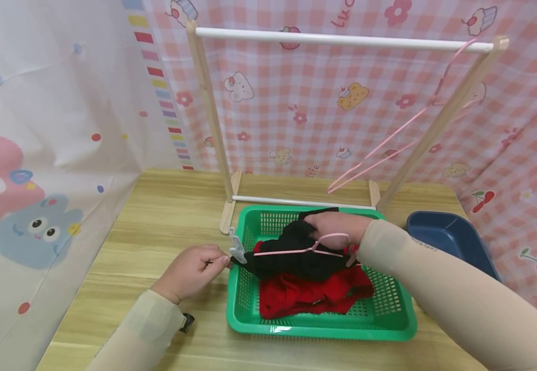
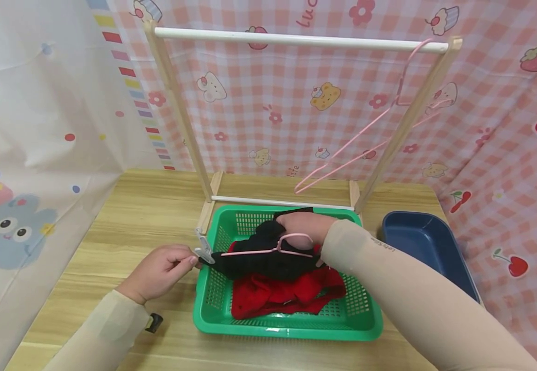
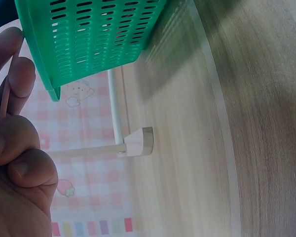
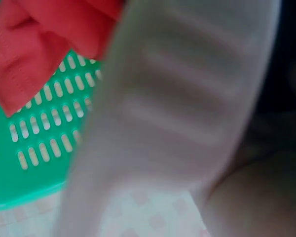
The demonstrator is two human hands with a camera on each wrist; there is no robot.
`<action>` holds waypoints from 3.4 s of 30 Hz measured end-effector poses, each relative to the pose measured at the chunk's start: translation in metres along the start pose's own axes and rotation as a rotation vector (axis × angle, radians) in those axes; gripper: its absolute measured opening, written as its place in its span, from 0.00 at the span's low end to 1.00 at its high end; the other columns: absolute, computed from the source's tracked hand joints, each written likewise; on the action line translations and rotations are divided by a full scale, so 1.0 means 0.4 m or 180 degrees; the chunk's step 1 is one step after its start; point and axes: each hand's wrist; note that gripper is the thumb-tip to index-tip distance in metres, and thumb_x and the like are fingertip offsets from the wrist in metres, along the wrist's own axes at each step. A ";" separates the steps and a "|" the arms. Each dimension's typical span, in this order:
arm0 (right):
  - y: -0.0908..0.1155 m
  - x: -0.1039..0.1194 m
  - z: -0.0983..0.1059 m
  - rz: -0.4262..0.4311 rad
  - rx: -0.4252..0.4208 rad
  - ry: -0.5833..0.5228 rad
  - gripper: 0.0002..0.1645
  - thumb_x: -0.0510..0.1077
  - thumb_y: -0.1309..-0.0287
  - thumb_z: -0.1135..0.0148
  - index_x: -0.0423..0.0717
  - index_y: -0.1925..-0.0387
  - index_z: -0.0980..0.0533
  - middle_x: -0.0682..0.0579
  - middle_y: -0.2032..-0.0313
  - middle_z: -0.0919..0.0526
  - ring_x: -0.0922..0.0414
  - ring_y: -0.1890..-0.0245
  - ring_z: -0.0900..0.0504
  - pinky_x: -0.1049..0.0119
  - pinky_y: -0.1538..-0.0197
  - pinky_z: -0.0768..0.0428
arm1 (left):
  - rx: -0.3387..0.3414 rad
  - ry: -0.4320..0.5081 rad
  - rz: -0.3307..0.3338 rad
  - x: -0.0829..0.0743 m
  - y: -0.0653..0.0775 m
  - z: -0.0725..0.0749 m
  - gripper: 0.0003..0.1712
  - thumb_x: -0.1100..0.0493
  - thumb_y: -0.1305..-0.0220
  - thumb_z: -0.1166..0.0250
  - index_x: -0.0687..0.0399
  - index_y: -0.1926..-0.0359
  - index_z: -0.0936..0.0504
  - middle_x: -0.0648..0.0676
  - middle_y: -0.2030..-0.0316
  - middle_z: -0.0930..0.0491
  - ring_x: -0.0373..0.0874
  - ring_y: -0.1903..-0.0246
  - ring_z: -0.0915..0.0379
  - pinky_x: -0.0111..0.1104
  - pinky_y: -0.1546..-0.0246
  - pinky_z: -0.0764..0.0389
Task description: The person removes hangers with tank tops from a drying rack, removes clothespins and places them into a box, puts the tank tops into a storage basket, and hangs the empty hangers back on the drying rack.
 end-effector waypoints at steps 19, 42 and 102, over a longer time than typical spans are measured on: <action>0.166 -0.031 0.021 -0.0157 -0.0123 -0.0709 0.28 0.54 0.36 0.49 0.49 0.37 0.38 0.47 0.44 0.27 0.65 0.69 0.18 0.57 0.48 0.24 | 0.0056 0.0427 0.0002 -0.027 0.002 0.011 0.12 0.53 0.33 0.45 0.38 0.71 0.16 0.36 0.73 0.21 0.33 0.76 0.30 0.28 0.74 0.28; 0.298 -0.055 0.029 -0.0175 -0.0314 -0.1095 0.32 0.67 0.39 0.53 0.55 0.41 0.34 0.59 0.56 0.20 0.66 0.60 0.19 0.60 0.51 0.23 | -0.0023 0.0955 0.0035 -0.050 -0.015 0.018 0.16 0.56 0.31 0.48 0.41 0.73 0.17 0.42 0.72 0.19 0.38 0.71 0.26 0.31 0.69 0.25; 0.375 -0.204 -0.034 -0.0113 -0.0807 -0.0372 0.06 0.53 0.45 0.38 0.64 0.64 0.22 0.68 0.71 0.20 0.72 0.73 0.26 0.71 0.69 0.27 | 0.0037 0.0592 0.0104 -0.061 -0.057 -0.100 0.20 0.48 0.32 0.48 0.45 0.81 0.24 0.40 0.79 0.31 0.35 0.76 0.34 0.28 0.74 0.30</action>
Point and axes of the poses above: each hand's wrist, its own y-axis away from the middle knuckle, its own z-axis out of the back of the hand, x = y × z
